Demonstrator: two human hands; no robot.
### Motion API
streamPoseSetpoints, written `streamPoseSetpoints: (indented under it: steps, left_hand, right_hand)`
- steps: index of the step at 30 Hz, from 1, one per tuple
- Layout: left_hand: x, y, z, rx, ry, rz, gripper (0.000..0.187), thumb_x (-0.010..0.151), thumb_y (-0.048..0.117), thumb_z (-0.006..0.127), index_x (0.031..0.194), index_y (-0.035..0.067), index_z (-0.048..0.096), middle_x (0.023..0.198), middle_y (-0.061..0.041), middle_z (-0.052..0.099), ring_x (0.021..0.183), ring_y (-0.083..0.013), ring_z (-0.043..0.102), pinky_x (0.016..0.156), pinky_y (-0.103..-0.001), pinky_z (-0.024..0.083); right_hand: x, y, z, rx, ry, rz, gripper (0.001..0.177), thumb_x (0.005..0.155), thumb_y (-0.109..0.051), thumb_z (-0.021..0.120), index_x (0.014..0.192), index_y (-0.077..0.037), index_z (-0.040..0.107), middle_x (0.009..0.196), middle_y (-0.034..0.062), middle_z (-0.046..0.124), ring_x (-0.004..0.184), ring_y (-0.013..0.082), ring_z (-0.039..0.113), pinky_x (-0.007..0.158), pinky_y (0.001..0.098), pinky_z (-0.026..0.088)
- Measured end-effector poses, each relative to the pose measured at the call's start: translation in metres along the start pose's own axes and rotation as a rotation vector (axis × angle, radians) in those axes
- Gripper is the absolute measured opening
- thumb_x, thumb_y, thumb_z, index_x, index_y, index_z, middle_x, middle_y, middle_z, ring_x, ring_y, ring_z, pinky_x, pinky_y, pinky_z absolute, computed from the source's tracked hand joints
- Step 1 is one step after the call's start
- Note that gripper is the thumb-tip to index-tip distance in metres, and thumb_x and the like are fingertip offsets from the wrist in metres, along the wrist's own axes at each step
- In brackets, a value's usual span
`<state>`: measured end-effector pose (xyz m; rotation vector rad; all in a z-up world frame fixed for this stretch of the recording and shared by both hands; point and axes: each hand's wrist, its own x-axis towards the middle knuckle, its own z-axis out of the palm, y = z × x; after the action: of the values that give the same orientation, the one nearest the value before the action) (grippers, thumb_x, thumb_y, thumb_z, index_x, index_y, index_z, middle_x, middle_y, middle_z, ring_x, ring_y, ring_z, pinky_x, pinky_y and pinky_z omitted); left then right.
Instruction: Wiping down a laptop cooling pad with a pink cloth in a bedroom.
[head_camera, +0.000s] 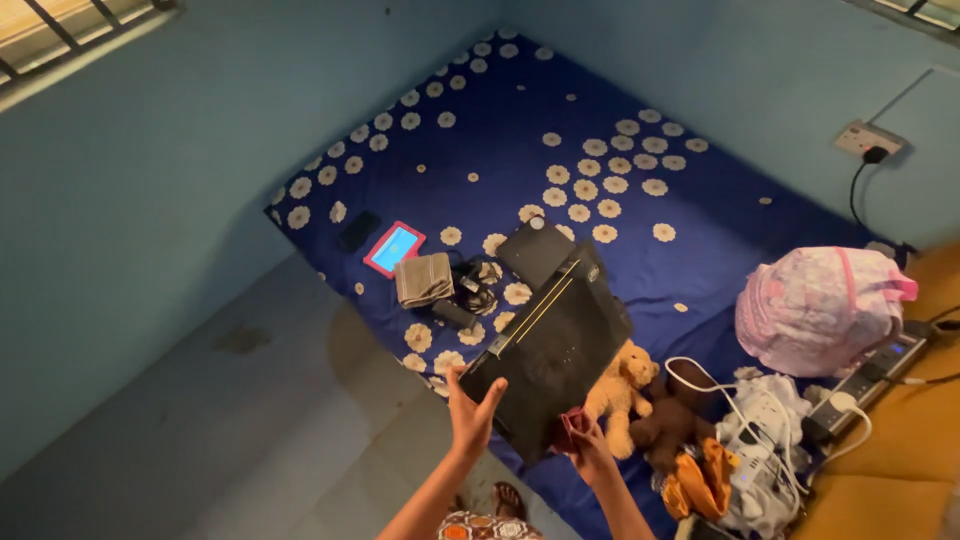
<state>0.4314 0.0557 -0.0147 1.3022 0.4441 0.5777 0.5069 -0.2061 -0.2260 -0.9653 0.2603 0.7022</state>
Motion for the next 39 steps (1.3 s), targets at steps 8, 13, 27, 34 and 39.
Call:
streamPoseSetpoints:
  steps: [8, 13, 27, 34, 39]
  left_hand:
    - [-0.037, 0.083, 0.033, 0.023, 0.176, 0.293, 0.029, 0.096, 0.014, 0.073, 0.105, 0.006, 0.047, 0.125, -0.014, 0.072, 0.1, -0.0144, 0.061, 0.092, -0.027, 0.048]
    - [-0.043, 0.129, 0.021, 0.224, 0.193, 0.356, 0.024, 0.094, 0.014, 0.07, 0.099, 0.006, 0.048, 0.115, -0.011, 0.073, 0.088, -0.0159, 0.06, 0.082, -0.029, 0.048]
    - [-0.018, 0.081, 0.005, -0.427, 0.288, 0.082, 0.013, 0.102, 0.022, 0.063, 0.109, 0.013, 0.058, 0.097, 0.006, 0.049, 0.092, -0.0066, 0.045, 0.088, -0.022, 0.036]
    - [-0.004, 0.075, -0.004, -0.471, 0.256, 0.111, 0.012, 0.1, 0.02, 0.064, 0.109, 0.014, 0.058, 0.098, 0.007, 0.051, 0.093, -0.0061, 0.047, 0.089, -0.021, 0.038]
    - [-0.022, 0.097, 0.004, -0.617, 0.211, 0.046, 0.01, 0.105, 0.024, 0.062, 0.106, 0.016, 0.056, 0.093, 0.006, 0.05, 0.086, -0.0074, 0.048, 0.082, -0.024, 0.042]
  right_hand:
    - [-0.032, -0.017, 0.042, -0.169, -0.256, 0.004, 0.036, 0.088, -0.014, 0.072, 0.122, -0.009, 0.06, 0.099, 0.002, 0.065, 0.084, 0.0171, 0.067, 0.072, 0.0377, 0.061]
    - [-0.045, -0.052, 0.067, -0.403, -0.231, -0.017, 0.021, 0.092, -0.014, 0.07, 0.108, 0.0, 0.067, 0.09, 0.0073, 0.069, 0.079, 0.0191, 0.065, 0.068, 0.0309, 0.053]
    - [-0.054, -0.148, 0.177, -1.038, -0.156, -1.028, 0.019, 0.093, -0.005, 0.062, 0.112, -0.001, 0.065, 0.122, 0.0186, 0.059, 0.114, 0.0335, 0.058, 0.099, 0.0388, 0.048]
    - [-0.123, -0.087, 0.245, -1.299, -0.326, -1.039, 0.035, 0.089, -0.024, 0.068, 0.118, -0.004, 0.065, 0.124, 0.0221, 0.058, 0.115, 0.0421, 0.057, 0.095, 0.0446, 0.049]
    - [-0.179, -0.137, 0.297, -1.43, -0.447, -1.323, 0.035, 0.09, -0.021, 0.061, 0.122, -0.007, 0.068, 0.143, 0.0269, 0.053, 0.142, 0.0494, 0.041, 0.114, 0.0601, 0.03]
